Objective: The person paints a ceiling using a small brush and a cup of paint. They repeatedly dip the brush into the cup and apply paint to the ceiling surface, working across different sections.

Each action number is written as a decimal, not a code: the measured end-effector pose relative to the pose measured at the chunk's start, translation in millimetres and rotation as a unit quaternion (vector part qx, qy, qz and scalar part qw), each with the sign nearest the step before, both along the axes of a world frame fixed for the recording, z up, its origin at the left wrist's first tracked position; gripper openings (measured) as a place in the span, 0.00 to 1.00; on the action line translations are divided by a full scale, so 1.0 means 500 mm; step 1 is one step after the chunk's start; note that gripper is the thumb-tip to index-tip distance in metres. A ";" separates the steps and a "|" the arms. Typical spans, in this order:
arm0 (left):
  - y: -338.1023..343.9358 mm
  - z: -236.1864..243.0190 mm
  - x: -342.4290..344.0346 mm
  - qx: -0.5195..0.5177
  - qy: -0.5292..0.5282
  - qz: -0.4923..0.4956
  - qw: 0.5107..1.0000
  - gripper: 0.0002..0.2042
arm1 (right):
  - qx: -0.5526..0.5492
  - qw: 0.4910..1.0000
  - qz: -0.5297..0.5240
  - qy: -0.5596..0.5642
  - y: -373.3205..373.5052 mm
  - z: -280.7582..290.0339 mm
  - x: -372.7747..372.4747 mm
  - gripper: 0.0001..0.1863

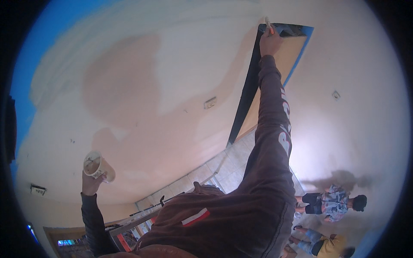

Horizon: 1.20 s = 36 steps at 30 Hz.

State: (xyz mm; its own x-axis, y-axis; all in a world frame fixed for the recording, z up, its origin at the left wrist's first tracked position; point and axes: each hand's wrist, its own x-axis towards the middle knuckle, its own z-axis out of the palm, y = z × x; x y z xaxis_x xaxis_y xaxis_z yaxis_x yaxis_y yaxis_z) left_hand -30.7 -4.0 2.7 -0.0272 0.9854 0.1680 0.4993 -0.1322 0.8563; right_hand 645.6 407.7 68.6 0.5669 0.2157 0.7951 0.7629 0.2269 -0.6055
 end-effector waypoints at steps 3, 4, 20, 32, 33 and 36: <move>0.002 0.004 -0.002 -0.033 -0.016 0.003 0.999 0.25 | -0.013 0.999 0.011 -0.030 0.024 -0.001 0.001 0.16; -0.002 0.009 0.001 -0.052 -0.036 0.012 0.998 0.25 | -0.007 0.999 0.031 -0.043 0.031 -0.003 -0.024 0.16; 0.000 -0.007 -0.017 -0.023 -0.071 0.011 0.997 0.28 | 0.126 0.946 0.265 -0.135 -0.235 -0.022 -0.555 0.13; 0.001 0.003 -0.005 -0.026 -0.037 0.007 0.999 0.25 | 0.000 0.870 0.493 -0.023 -0.092 0.011 -0.271 0.16; 0.002 0.004 -0.007 -0.030 -0.032 0.002 0.999 0.26 | 0.011 0.883 0.469 -0.028 -0.076 0.009 -0.224 0.16; -0.002 0.000 -0.015 -0.038 -0.032 0.002 0.999 0.27 | 0.000 0.925 0.379 -0.034 -0.050 0.006 -0.105 0.16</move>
